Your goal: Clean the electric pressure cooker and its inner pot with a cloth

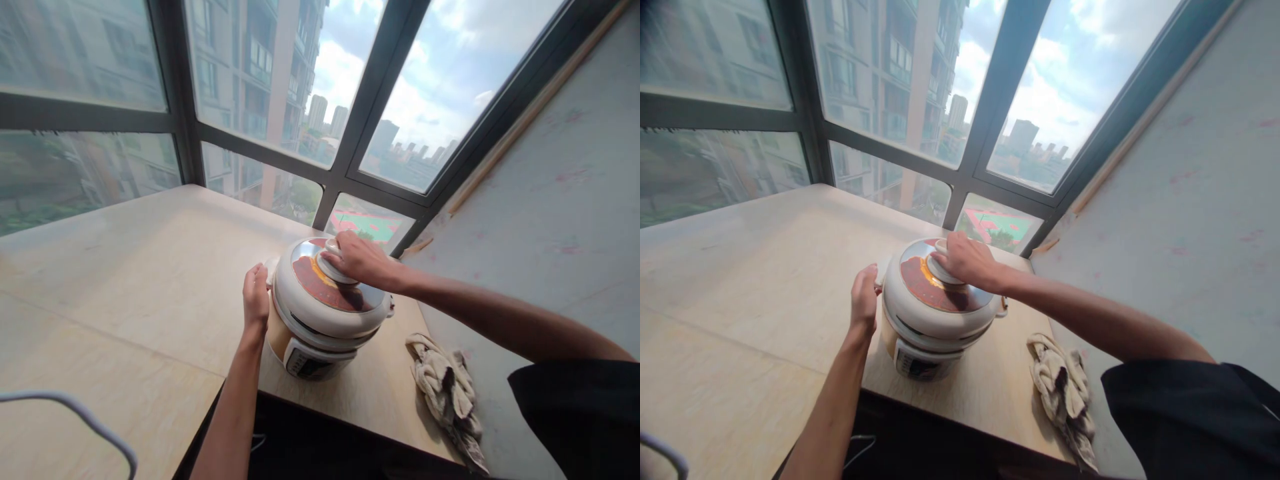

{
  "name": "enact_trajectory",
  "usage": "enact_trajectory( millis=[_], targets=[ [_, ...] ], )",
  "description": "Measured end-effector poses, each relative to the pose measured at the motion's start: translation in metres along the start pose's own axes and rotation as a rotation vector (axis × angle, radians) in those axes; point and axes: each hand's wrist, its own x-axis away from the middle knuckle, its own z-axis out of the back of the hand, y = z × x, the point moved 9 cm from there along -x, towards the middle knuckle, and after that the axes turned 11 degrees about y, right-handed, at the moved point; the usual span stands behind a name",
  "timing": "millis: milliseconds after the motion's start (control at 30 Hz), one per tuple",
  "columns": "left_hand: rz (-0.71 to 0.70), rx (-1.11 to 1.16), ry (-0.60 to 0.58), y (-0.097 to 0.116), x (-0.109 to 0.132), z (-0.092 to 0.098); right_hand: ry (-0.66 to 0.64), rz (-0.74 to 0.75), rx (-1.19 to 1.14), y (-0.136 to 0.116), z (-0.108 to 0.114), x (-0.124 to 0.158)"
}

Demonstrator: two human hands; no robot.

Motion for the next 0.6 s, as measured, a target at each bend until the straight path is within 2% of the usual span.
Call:
enact_trajectory(
  millis=[233, 600],
  targets=[
    [-0.04, 0.033, -0.058, -0.001, -0.005, -0.017, 0.001, -0.041, -0.015, 0.001, 0.005, 0.003],
    [-0.063, 0.073, -0.072, 0.003, -0.001, -0.017, -0.046, -0.117, -0.048, 0.0, 0.006, 0.007]
  ],
)
